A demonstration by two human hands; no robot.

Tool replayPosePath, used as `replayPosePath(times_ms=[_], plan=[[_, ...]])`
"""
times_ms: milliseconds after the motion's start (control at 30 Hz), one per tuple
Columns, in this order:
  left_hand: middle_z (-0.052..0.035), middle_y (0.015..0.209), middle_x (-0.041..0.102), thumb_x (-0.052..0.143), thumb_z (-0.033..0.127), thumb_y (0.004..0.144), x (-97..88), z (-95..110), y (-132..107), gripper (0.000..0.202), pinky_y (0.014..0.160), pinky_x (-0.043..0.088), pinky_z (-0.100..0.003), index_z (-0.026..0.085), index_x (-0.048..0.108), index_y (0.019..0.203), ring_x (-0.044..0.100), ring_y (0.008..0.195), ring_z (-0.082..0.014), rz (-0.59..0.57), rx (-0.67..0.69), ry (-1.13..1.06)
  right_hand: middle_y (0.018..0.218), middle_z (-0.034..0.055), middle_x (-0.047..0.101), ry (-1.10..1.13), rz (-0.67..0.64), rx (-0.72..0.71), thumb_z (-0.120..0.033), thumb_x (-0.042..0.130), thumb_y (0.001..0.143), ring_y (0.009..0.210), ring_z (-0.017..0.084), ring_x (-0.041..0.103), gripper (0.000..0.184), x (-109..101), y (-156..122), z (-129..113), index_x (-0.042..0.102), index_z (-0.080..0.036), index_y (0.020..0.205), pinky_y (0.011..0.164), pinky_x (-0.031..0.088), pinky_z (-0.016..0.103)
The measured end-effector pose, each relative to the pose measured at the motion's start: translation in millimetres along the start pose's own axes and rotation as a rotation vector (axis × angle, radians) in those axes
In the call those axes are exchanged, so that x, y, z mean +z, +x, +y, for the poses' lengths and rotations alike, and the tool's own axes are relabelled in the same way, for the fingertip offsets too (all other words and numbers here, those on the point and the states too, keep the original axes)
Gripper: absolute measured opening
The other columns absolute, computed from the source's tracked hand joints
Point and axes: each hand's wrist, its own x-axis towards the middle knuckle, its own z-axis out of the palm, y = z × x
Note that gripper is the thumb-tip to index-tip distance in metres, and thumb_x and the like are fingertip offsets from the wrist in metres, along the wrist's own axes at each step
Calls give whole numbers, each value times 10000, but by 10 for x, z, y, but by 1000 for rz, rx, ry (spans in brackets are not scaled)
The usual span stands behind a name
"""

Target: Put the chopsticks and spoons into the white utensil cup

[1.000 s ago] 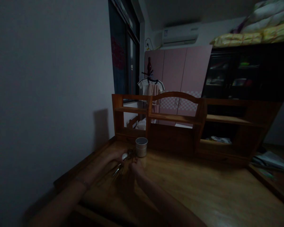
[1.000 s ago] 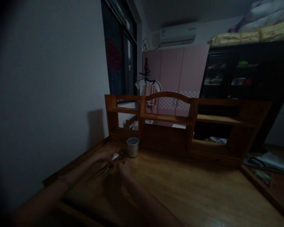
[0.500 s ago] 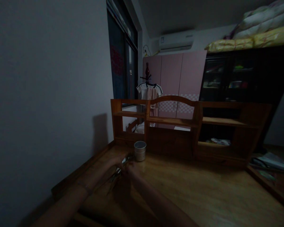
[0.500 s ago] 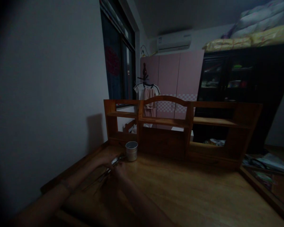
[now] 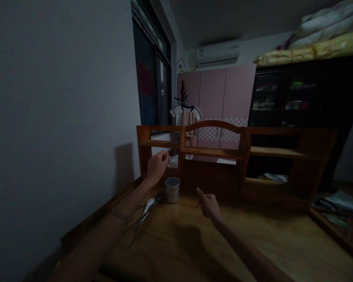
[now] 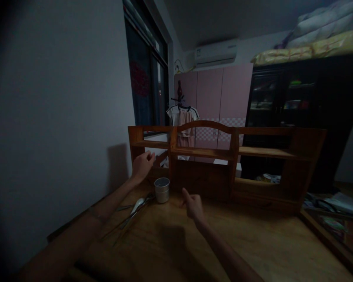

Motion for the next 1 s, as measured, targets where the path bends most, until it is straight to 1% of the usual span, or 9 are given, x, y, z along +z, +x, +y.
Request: replayPosePath(times_ms=[100, 200, 300, 400, 467, 600, 833, 900, 1000], plan=[[-63, 886, 606, 269, 419, 1011, 39, 594, -61, 334, 794, 401, -308, 208, 499, 891, 590, 863, -188, 89, 125, -127, 351, -34, 277, -150, 133, -122, -732, 372, 875, 304, 89, 274, 729, -638, -9, -94, 564, -158, 470, 353, 182, 226], [-14, 830, 584, 394, 401, 988, 250, 1036, -490, 256, 772, 426, -247, 229, 474, 816, 578, 790, -133, 51, 294, -273, 419, 11, 393, -357, 252, -288, -633, 393, 929, 399, 110, 397, 682, -1228, -140, -89, 557, -158, 468, 451, 257, 239], [-15, 803, 550, 448, 302, 970, 648, 1188, -1044, 169, 691, 433, -255, 226, 477, 821, 554, 730, -133, -77, 522, -504, 451, 14, 438, -591, 237, -431, -551, 489, 917, 427, 112, 425, 589, -1687, -351, 88, 543, -165, 475, 515, 250, 258], [-17, 818, 560, 458, 199, 942, 1118, 1116, -1436, 111, 668, 425, -274, 209, 502, 841, 551, 753, -154, -173, 761, -342, 453, 26, 486, -776, 165, -513, -482, 506, 919, 430, 115, 440, 541, -1947, -529, 398, 566, -168, 483, 542, 234, 279], [-23, 817, 566, 480, 165, 915, 1380, 1017, -1566, 102, 640, 416, -286, 198, 510, 824, 544, 735, -165, -211, 857, -213, 459, 36, 519, -859, 139, -529, -423, 452, 958, 423, 116, 462, 539, -2011, -588, 610, 591, -167, 505, 529, 220, 284], [-22, 851, 570, 475, 159, 928, 1643, 850, -1636, 95, 646, 418, -283, 192, 517, 849, 555, 754, -163, -310, 770, -165, 460, 35, 546, -948, 103, -532, -350, 380, 1007, 397, 107, 487, 546, -1982, -587, 880, 619, -166, 552, 499, 223, 277], [-15, 899, 566, 462, 265, 974, 1693, 774, -1646, 146, 728, 459, -263, 202, 543, 870, 578, 789, -142, -440, 378, -425, 464, 20, 525, -978, 72, -602, -316, 409, 1010, 419, 97, 466, 520, -1842, -666, 861, 599, -169, 548, 519, 244, 273], [-11, 920, 570, 482, 266, 966, 1699, 773, -1652, 125, 750, 459, -261, 206, 553, 882, 580, 813, -142, -483, 342, -475, 465, 17, 518, -949, 76, -635, -297, 415, 1009, 419, 92, 460, 512, -1812, -704, 825, 594, -166, 547, 519, 249, 266], [-10, 938, 582, 511, 267, 952, 1697, 780, -1665, 97, 768, 458, -258, 207, 562, 895, 582, 829, -144, -519, 334, -510, 460, 10, 496, -903, 59, -599, -307, 420, 1010, 413, 84, 454, 522, -1780, -729, 800, 568, -160, 532, 510, 255, 255]])
